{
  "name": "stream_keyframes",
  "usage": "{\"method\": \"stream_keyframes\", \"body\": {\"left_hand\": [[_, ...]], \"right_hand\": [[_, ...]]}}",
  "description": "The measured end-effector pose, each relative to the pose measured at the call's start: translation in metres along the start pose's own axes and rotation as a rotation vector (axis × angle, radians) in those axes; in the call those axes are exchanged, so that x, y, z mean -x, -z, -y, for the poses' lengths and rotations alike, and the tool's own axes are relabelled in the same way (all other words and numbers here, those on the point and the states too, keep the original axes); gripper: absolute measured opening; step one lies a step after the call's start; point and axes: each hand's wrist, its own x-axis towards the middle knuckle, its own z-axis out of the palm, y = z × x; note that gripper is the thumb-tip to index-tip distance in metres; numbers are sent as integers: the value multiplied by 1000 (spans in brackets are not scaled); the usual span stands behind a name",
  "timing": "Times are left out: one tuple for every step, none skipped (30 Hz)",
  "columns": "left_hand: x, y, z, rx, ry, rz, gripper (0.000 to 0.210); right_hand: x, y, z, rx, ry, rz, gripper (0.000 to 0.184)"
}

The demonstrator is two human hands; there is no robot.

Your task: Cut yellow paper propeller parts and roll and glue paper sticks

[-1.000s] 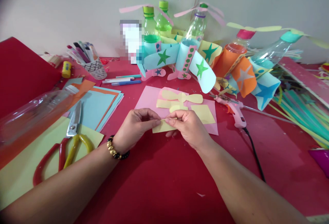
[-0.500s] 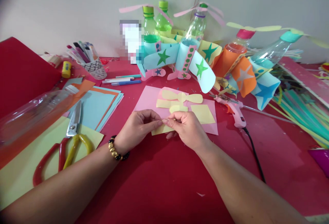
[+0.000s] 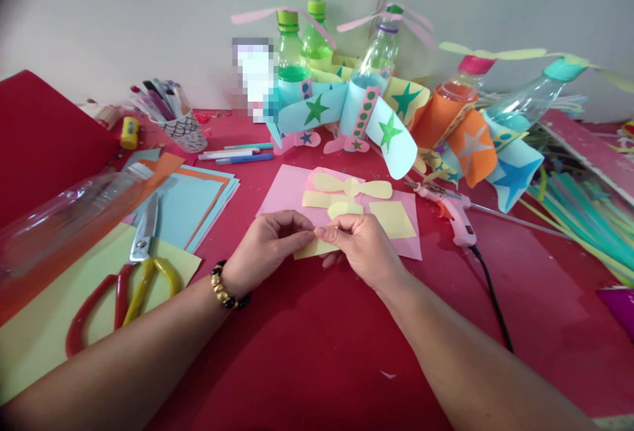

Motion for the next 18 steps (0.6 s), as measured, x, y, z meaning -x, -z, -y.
{"method": "stream_keyframes", "body": {"left_hand": [[0, 0, 1, -13, -11, -4, 14], [0, 0, 1, -25, -21, -6, 13], [1, -1, 2, -37, -30, -10, 12], [1, -1, 3, -49, -39, -15, 12], [1, -1, 3, -63, -47, -21, 12], [1, -1, 3, -79, -56, -28, 11], [2, -1, 3, -99, -65, -33, 11], [2, -1, 2, -122, -73, -40, 12], [2, -1, 2, -145, -80, -48, 12], [2, -2, 2, -168, -86, -55, 13], [3, -2, 1, -192, -89, -61, 13], [3, -2, 1, -216, -93, -68, 14], [3, -3, 0, -242, -95, -78, 13], [4, -3, 0, -272, -99, -87, 12], [4, -4, 0, -305, -105, -99, 11], [4, -4, 0, -343, -116, -113, 10], [5, -4, 0, -384, -134, -127, 8], [5, -5, 1, -424, -157, -141, 8]], "right_hand": [[0, 0, 0, 6, -5, 11, 35], [0, 0, -1, 16, -10, 23, 35], [0, 0, -1, 25, -13, 35, 35], [0, 0, -1, 29, -14, 45, 35], [-1, 0, -1, 30, -15, 52, 35], [-1, 0, -1, 31, -15, 57, 35], [-1, 0, 0, 34, -16, 59, 35], [-1, 0, 0, 37, -17, 59, 35], [-1, 0, 0, 40, -18, 59, 34], [-1, 0, 1, 44, -17, 57, 34], [-1, -1, 1, 48, -17, 57, 33], [-1, -1, 1, 49, -17, 59, 33], [-1, -1, 1, 47, -17, 61, 33], [-1, -2, 0, 43, -19, 64, 33], [-1, -2, 0, 33, -23, 68, 33], [-1, -2, -1, 20, -28, 72, 33], [-1, -3, -2, 1, -33, 74, 33], [-1, -3, -2, -21, -39, 77, 33]]}}
